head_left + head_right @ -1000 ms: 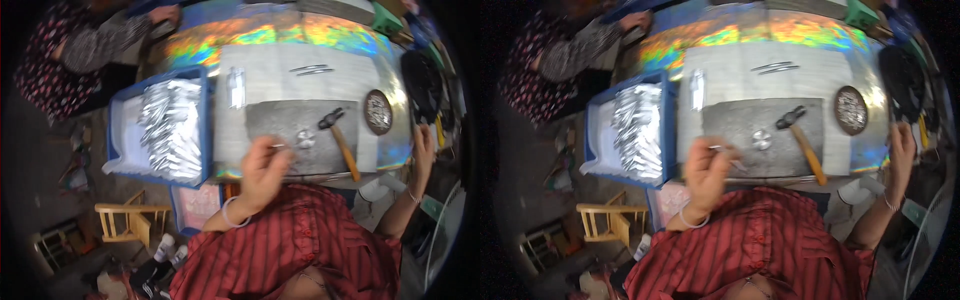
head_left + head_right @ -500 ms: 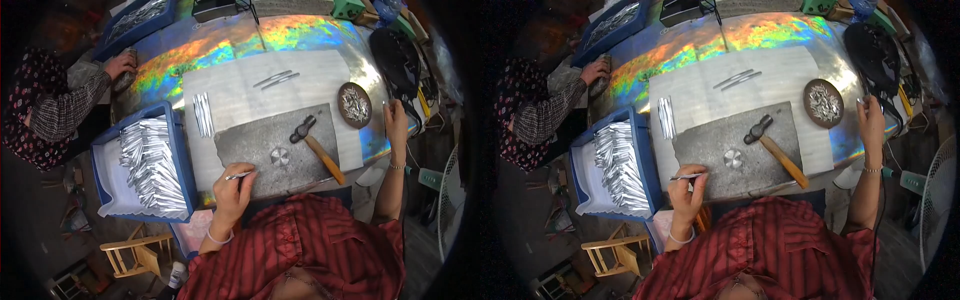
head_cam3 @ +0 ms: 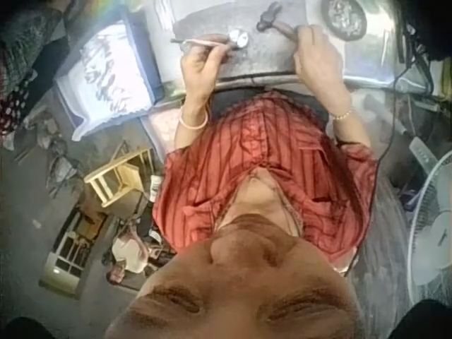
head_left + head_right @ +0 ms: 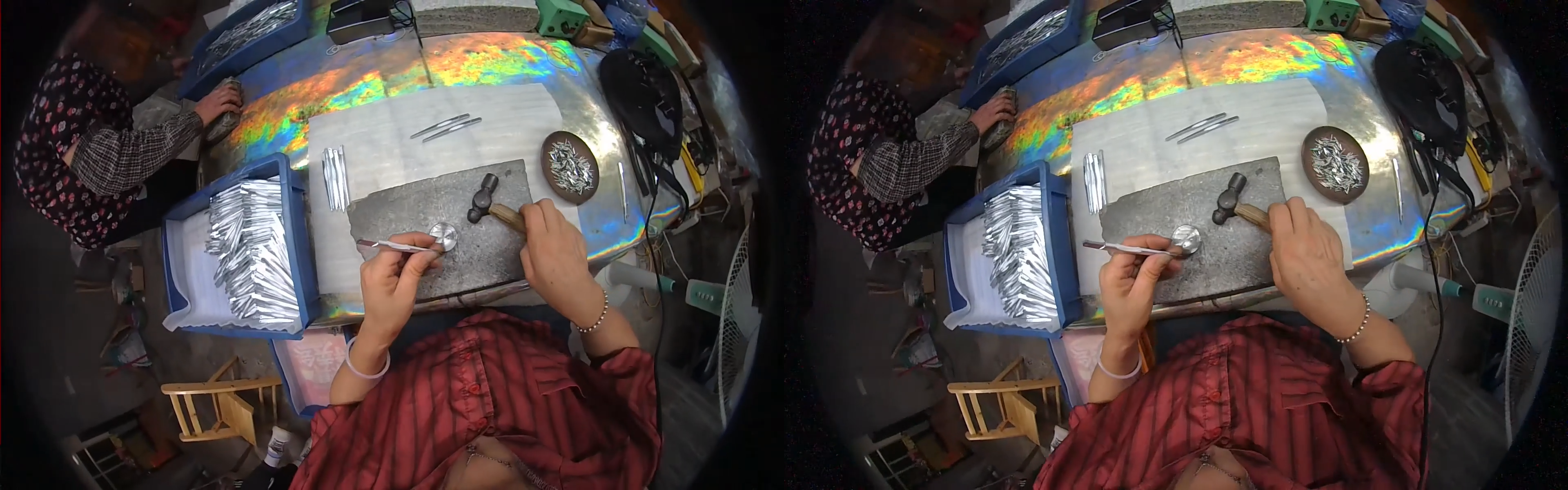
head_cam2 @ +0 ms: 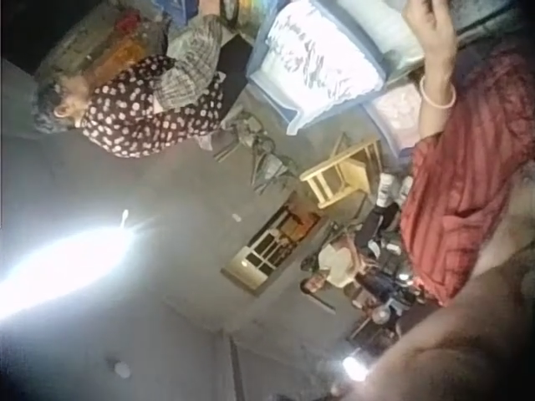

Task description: Hammering small metal pins into metal strips at a workshop workbench.

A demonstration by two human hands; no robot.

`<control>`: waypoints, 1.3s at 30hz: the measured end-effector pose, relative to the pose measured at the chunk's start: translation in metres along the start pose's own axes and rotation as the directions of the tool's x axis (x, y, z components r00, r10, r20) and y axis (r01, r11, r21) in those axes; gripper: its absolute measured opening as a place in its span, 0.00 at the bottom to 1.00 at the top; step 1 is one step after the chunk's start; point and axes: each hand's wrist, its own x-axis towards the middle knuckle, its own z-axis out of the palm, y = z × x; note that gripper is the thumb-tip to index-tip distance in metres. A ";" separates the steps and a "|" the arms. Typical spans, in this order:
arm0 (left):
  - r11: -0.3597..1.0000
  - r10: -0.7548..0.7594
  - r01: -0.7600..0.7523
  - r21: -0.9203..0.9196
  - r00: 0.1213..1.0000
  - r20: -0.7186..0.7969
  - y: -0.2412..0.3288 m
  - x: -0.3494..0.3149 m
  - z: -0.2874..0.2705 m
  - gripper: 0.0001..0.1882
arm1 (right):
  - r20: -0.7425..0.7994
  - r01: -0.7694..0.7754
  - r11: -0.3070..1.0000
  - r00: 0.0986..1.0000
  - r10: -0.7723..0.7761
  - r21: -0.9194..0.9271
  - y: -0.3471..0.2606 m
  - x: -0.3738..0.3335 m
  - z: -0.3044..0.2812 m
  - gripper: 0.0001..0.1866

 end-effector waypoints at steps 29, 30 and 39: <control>0.655 0.390 -0.464 0.596 0.884 0.259 0.008 0.020 0.013 0.09 | 0.075 -0.066 0.459 0.997 0.000 0.886 -0.004 0.003 -0.001 0.10; 0.607 0.408 -0.500 0.618 0.863 0.297 0.014 0.021 0.015 0.14 | 0.094 -0.077 0.442 0.995 -0.016 0.894 -0.008 0.007 -0.004 0.11; 0.667 0.347 -0.466 0.581 0.885 0.312 0.020 0.017 0.010 0.09 | -0.094 0.396 0.513 0.851 -0.517 0.761 -0.041 0.052 -0.042 0.16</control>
